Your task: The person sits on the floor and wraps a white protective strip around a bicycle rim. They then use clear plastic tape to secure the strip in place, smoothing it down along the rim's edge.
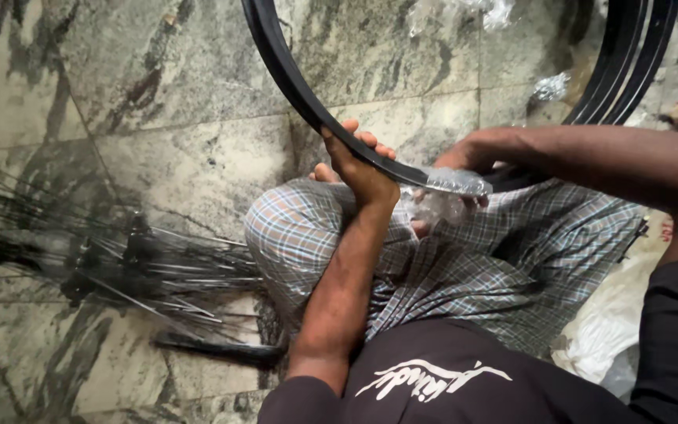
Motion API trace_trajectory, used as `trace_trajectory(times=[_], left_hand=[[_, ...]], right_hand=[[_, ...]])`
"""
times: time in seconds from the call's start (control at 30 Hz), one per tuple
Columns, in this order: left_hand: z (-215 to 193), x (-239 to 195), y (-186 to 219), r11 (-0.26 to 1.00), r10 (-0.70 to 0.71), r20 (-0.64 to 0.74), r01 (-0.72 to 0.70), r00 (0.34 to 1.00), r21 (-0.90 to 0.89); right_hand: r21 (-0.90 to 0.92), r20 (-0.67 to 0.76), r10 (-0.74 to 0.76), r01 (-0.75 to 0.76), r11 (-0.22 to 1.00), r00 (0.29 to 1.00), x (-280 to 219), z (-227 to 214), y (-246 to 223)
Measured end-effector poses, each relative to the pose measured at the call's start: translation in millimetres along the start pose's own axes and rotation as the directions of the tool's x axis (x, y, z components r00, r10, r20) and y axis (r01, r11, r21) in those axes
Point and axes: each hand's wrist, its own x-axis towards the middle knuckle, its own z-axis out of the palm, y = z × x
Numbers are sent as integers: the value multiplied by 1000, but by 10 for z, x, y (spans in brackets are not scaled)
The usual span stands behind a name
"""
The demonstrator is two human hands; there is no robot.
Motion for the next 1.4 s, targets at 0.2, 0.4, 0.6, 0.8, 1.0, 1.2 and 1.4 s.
trace_trajectory(times=[0.2, 0.4, 0.6, 0.8, 1.0, 1.2, 1.4], left_hand=[[102, -21, 3, 994, 15, -23, -12, 1000, 112], [153, -15, 14, 986, 12, 12, -14, 1000, 168], [292, 66, 81, 992, 37, 15, -39, 999, 116], [422, 22, 123, 994, 104, 90, -105, 990, 4], [202, -56, 256, 999, 32, 88, -30, 996, -25], [147, -106, 353, 996, 87, 189, -83, 978, -27], [-4, 55, 235, 998, -68, -84, 68, 994, -7]], right_hand=[[266, 74, -355, 325, 908, 932, 566, 248, 511], [31, -698, -54, 105, 994, 714, -656, -91, -81], [-82, -954, -293, 996, 47, -64, -2345, 958, -351], [412, -908, -149, 899, -145, 392, -946, 2360, -729], [252, -896, 351, 962, -104, 273, 598, 1701, -161], [44, -991, 108, 959, -281, 77, 776, 163, 520], [74, -996, -92, 739, -669, 16, 346, -123, 301]])
